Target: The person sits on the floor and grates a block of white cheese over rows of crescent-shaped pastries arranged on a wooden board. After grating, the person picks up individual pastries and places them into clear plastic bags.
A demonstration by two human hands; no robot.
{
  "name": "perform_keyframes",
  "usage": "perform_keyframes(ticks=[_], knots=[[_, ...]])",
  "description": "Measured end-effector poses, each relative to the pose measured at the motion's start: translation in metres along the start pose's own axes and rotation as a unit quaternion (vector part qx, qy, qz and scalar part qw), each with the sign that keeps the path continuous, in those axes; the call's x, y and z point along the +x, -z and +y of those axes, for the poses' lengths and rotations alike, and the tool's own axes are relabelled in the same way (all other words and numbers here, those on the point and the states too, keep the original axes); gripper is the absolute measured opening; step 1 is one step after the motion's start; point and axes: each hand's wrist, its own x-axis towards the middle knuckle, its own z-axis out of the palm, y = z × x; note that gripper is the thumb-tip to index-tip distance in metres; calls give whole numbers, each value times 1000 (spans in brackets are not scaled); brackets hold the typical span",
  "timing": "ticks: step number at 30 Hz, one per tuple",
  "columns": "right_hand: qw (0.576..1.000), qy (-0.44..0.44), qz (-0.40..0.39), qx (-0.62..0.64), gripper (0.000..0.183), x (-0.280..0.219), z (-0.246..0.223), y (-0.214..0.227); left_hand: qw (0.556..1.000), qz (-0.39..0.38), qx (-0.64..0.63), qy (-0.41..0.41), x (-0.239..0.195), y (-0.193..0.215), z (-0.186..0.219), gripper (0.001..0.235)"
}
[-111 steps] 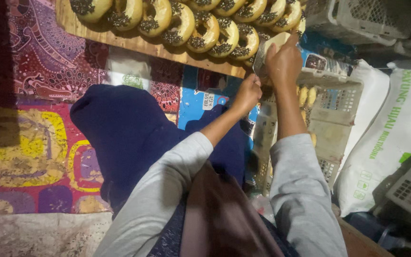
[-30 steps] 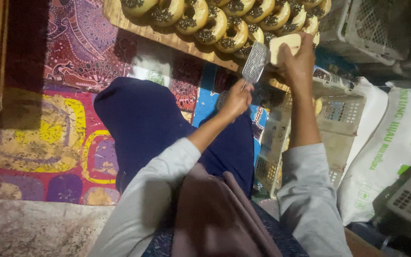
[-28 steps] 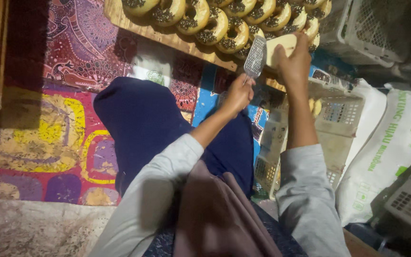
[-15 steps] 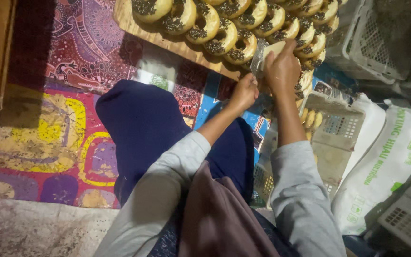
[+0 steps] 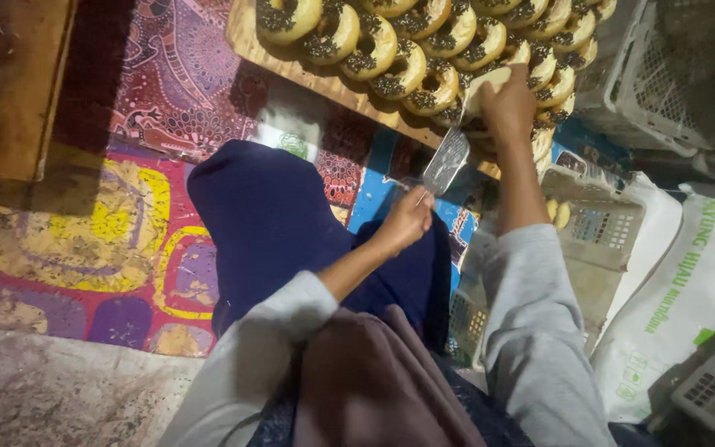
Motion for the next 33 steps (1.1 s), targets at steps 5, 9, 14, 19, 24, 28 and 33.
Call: perform_keyframes(ticks=[5, 9, 14, 19, 24, 28, 33], knots=[[982, -115, -17, 151, 43, -12, -9, 34, 999, 14, 43, 8, -7, 23, 33, 16], [980, -75, -16, 186, 39, -31, -48, 61, 996, -1, -54, 67, 33, 24, 48, 15], [993, -1, -22, 120, 42, -41, -94, 61, 998, 11, -55, 28, 71, 17, 40, 18], [998, 60, -20, -12, 44, -40, -112, 43, 996, 23, -72, 53, 102, 17, 34, 14], [996, 44, -15, -70, 44, -27, -112, 14, 996, 36, -68, 48, 109, 16, 23, 10], [992, 62, 6, -107, 45, -15, -106, -2, 998, 46, -48, 5, 106, 16, 18, 12], [993, 51, 4, -106, 45, -5, -94, -16, 998, 60, -21, -5, 101, 18, 18, 12]])
